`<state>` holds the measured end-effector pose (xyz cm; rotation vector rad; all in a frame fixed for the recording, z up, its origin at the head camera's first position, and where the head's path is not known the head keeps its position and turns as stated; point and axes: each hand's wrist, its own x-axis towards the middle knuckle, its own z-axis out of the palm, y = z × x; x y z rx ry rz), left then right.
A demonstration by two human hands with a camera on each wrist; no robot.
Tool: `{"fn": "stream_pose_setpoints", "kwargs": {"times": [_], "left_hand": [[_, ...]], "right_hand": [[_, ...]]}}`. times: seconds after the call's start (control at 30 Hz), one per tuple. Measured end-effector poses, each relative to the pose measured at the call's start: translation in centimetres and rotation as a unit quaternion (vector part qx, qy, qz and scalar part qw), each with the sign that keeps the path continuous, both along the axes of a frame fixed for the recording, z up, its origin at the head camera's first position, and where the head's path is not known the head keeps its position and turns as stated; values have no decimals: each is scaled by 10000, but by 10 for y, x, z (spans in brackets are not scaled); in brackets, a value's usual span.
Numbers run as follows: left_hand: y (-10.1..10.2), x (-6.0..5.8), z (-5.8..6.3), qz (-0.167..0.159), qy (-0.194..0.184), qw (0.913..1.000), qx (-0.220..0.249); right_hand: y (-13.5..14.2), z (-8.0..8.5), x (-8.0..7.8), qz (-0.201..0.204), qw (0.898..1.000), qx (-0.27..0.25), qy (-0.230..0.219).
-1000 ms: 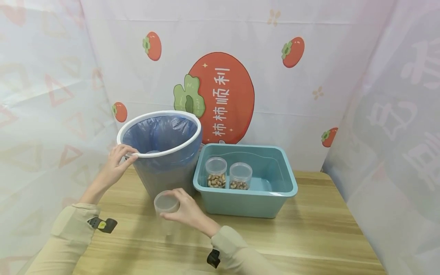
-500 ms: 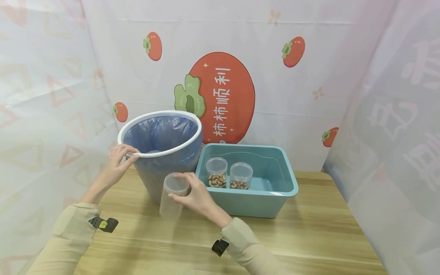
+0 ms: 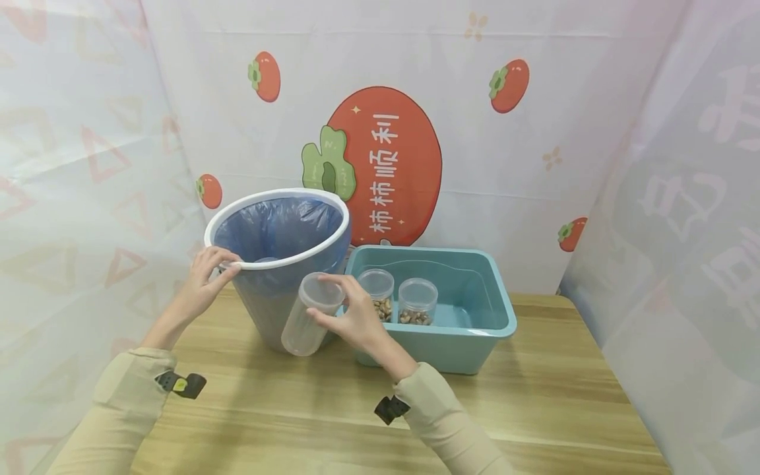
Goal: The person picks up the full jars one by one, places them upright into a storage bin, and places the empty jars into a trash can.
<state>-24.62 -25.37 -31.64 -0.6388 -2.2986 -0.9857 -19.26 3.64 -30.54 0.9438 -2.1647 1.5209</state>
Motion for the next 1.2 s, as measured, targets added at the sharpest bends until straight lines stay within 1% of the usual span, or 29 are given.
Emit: {"fn": "stream_pose_setpoints", "kwargs": {"times": [0.2,0.33,0.53,0.67,0.83,0.93,1.2], "left_hand": [[0,-1,0,2,-5,10000,41],[0,-1,-1,-4,-8,10000,59],[1,-1,1,2,-25,10000,44],[1,-1,1,16,15,10000,54],[1,-2,1,19,33,10000,58],[1,-3,0,7,22,10000,63],[0,-3,0,11,68,9999,89]], "right_hand": [[7,7,-6,74,9995,-220,-221],[10,12,-7,26,9993,-238,-271],[15,27,-7,-138,9972,-406,-611],[18,34,-11,-130,9963,-619,-575],[21,31,-28,-10,9943,-931,-511],[22,30,-36,-23,9938,-1034,-417],[17,43,-43,-118,9916,-1244,-334]]}}
